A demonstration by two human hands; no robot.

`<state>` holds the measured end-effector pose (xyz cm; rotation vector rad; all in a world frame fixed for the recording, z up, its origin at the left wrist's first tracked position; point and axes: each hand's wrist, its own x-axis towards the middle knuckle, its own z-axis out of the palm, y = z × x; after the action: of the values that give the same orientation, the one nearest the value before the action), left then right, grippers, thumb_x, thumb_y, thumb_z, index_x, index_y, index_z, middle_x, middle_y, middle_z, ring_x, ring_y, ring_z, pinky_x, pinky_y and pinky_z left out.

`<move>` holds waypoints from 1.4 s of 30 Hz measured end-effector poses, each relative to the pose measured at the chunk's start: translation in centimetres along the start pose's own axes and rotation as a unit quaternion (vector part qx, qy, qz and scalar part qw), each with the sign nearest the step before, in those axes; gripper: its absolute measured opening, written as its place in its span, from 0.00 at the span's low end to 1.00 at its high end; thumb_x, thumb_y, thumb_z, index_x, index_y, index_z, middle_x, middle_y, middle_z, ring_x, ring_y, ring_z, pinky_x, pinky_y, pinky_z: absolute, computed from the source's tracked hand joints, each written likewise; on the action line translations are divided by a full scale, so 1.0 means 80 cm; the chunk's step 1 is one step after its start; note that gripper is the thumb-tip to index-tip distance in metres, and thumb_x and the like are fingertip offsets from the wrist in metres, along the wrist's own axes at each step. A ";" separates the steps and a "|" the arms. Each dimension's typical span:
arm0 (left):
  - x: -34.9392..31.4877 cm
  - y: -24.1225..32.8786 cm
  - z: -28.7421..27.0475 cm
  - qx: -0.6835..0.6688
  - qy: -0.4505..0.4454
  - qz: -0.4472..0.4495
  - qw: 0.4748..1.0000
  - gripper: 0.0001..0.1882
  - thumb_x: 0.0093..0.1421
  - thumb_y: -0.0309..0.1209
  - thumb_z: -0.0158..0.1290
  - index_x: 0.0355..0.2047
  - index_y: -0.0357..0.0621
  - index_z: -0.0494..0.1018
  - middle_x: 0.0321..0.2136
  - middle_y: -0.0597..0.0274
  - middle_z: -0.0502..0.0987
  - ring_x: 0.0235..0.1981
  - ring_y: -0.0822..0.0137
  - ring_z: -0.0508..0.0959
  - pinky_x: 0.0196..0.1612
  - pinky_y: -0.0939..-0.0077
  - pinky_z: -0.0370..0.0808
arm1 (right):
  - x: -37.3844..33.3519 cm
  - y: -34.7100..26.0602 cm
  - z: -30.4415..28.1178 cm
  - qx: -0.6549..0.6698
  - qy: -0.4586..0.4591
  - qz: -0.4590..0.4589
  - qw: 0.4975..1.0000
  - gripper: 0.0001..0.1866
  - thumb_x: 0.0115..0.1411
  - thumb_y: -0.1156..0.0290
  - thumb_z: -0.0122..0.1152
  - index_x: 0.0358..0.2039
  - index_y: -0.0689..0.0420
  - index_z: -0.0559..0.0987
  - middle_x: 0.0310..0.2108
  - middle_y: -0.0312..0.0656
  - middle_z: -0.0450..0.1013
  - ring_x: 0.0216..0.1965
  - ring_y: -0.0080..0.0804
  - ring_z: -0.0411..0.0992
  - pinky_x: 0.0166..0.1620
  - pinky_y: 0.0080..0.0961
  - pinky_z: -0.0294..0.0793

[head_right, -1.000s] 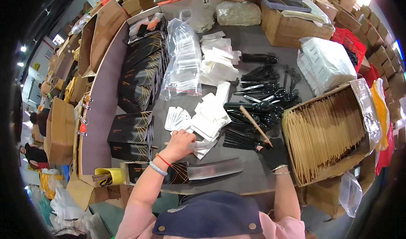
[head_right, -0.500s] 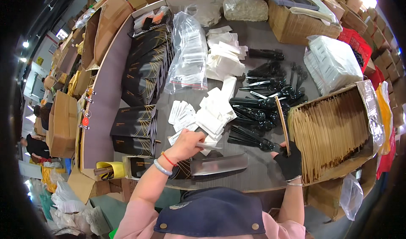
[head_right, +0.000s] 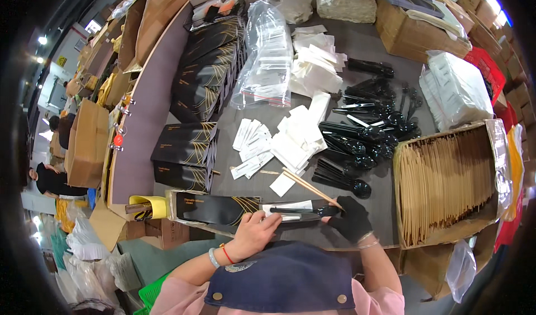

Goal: Packaging white rectangular items into black protective sleeves using a specialized insertion tool.

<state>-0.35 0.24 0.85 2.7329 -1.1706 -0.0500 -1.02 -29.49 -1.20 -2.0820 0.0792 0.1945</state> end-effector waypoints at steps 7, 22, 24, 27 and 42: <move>-0.027 -0.027 -0.018 0.004 -0.005 -0.046 0.999 0.26 0.45 0.34 0.61 0.48 0.49 0.74 0.49 0.74 0.72 0.43 0.66 0.69 0.45 0.69 0.63 | 0.014 -0.041 0.034 -0.163 -0.004 -0.098 0.982 0.24 0.44 0.61 0.74 0.42 0.52 0.80 0.32 0.43 0.73 0.33 0.40 0.74 0.37 0.32 0.74; 0.023 -0.035 -0.008 -0.134 0.026 -0.083 0.987 0.41 0.38 0.40 0.69 0.54 0.42 0.68 0.52 0.58 0.68 0.52 0.54 0.66 0.56 0.58 0.62 | 0.033 -0.033 0.082 -0.077 -0.058 -0.288 0.953 0.12 0.50 0.72 0.67 0.38 0.52 0.81 0.30 0.41 0.77 0.35 0.43 0.74 0.39 0.37 0.76; 0.025 -0.038 -0.015 -0.118 0.016 -0.088 0.989 0.41 0.38 0.39 0.69 0.54 0.42 0.68 0.52 0.59 0.68 0.52 0.54 0.66 0.56 0.59 0.62 | 0.028 -0.014 0.058 -0.087 -0.054 -0.231 0.967 0.13 0.50 0.73 0.67 0.38 0.53 0.80 0.32 0.43 0.77 0.35 0.43 0.74 0.39 0.36 0.75; 0.026 -0.034 -0.011 -0.102 0.007 -0.065 0.993 0.42 0.38 0.37 0.69 0.55 0.42 0.67 0.51 0.59 0.68 0.51 0.55 0.67 0.55 0.58 0.63 | 0.020 -0.020 0.060 -0.096 -0.075 -0.077 0.989 0.12 0.49 0.74 0.67 0.37 0.56 0.79 0.36 0.45 0.76 0.37 0.45 0.74 0.40 0.36 0.75; 0.056 -0.133 -0.115 -0.093 -0.041 0.024 0.995 0.11 0.38 0.27 0.57 0.26 0.46 0.72 0.32 0.56 0.72 0.35 0.52 0.73 0.38 0.58 0.72 | 0.021 -0.063 0.013 -0.302 -0.015 -0.140 0.943 0.34 0.41 0.56 0.74 0.47 0.58 0.72 0.41 0.47 0.70 0.45 0.47 0.68 0.49 0.41 0.65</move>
<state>11.22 5.49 8.27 2.5616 -1.1879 -0.2535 1.24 -26.02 2.31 -2.6684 -0.3345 0.0784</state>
